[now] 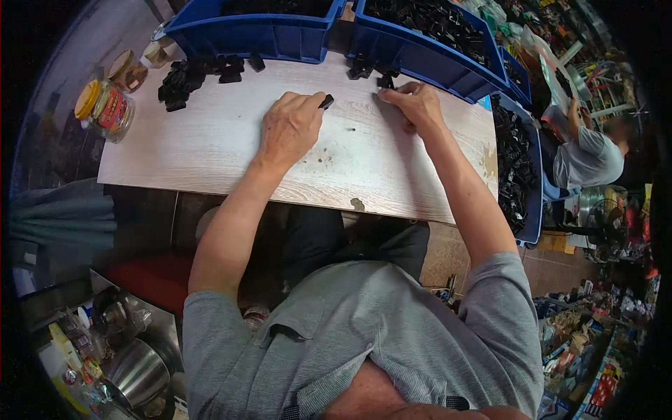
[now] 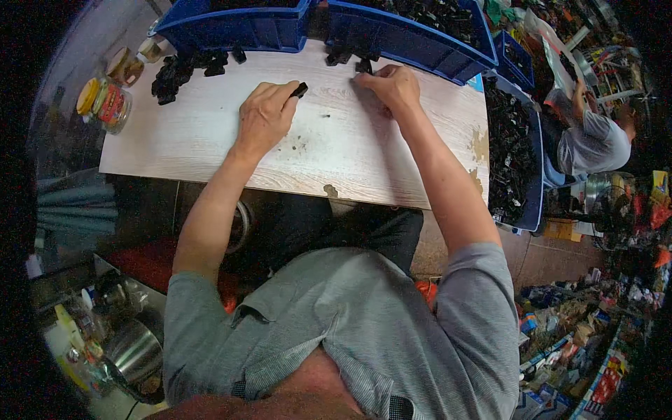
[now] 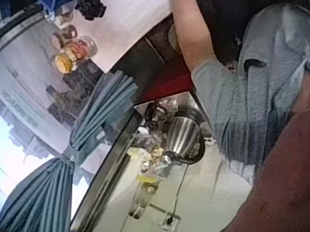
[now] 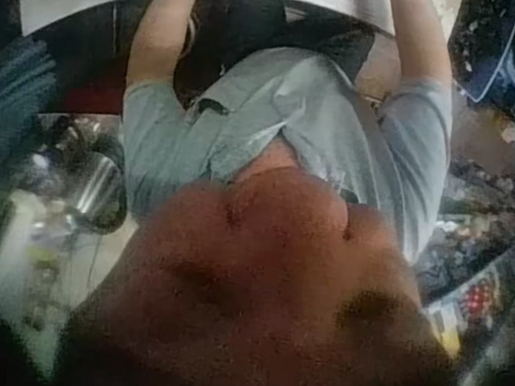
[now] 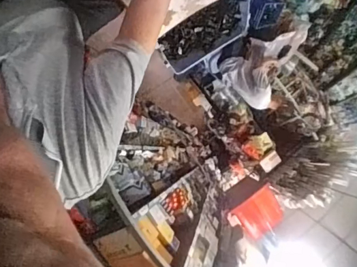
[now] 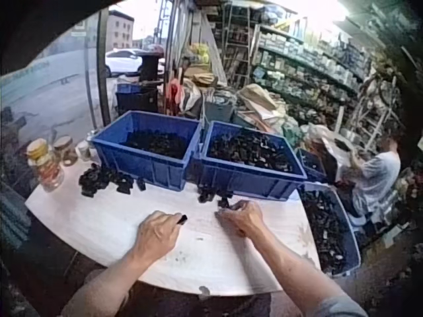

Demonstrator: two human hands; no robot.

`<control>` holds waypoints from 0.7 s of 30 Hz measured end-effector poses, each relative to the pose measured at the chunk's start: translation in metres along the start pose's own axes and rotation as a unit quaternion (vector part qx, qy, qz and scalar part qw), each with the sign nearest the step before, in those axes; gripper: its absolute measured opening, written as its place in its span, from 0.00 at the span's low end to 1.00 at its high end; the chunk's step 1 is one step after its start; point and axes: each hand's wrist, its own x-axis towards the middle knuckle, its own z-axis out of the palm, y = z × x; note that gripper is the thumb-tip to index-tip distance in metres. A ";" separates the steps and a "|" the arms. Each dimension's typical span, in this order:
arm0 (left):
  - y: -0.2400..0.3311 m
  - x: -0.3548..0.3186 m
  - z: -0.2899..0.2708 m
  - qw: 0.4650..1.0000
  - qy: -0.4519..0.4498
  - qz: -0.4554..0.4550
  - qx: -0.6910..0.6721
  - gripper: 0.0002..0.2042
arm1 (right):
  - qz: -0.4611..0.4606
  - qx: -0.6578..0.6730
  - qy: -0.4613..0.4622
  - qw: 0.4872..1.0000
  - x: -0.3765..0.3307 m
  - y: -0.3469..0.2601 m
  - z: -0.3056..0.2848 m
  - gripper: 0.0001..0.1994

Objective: Inspecting and sorting small black plastic components on a workbench into bins.

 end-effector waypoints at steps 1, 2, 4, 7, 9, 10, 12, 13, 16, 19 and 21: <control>-0.001 -0.001 -0.001 1.000 0.000 -0.002 0.001 0.14 | 0.020 -0.004 -0.050 0.999 -0.011 -0.006 -0.004 0.21; 0.000 -0.001 -0.002 1.000 -0.001 -0.004 -0.002 0.15 | 0.041 -0.007 -0.097 0.994 -0.021 -0.010 -0.009 0.22; 0.000 -0.001 -0.002 1.000 -0.003 -0.005 -0.006 0.15 | 0.036 0.021 -0.110 0.993 -0.034 -0.009 -0.009 0.22; 0.001 -0.001 -0.002 1.000 -0.005 -0.008 -0.013 0.15 | 0.032 0.076 -0.141 0.987 -0.037 -0.003 -0.012 0.18; 0.002 0.000 -0.004 1.000 -0.007 -0.012 -0.023 0.15 | 0.003 0.139 -0.098 0.985 -0.036 0.004 -0.010 0.19; 0.003 0.000 -0.004 1.000 -0.008 -0.012 -0.022 0.15 | 0.004 0.139 -0.098 0.985 -0.034 0.006 -0.010 0.19; 0.004 0.000 -0.005 1.000 -0.003 -0.013 -0.024 0.15 | -0.029 0.149 -0.107 0.983 -0.025 0.006 -0.008 0.28; 0.003 0.000 -0.006 1.000 -0.004 -0.015 -0.020 0.15 | -0.030 0.150 -0.111 0.982 -0.023 0.002 -0.007 0.28; 0.002 -0.001 -0.005 1.000 -0.001 -0.015 -0.019 0.14 | -0.055 0.112 -0.111 0.986 -0.015 -0.005 -0.001 0.27; 0.002 0.000 -0.003 1.000 0.001 -0.018 -0.025 0.14 | -0.040 0.030 -0.136 0.989 -0.007 -0.004 0.001 0.23; 0.003 0.000 -0.004 0.999 0.003 -0.010 -0.034 0.14 | -0.011 0.062 -0.145 0.987 -0.011 -0.005 0.003 0.19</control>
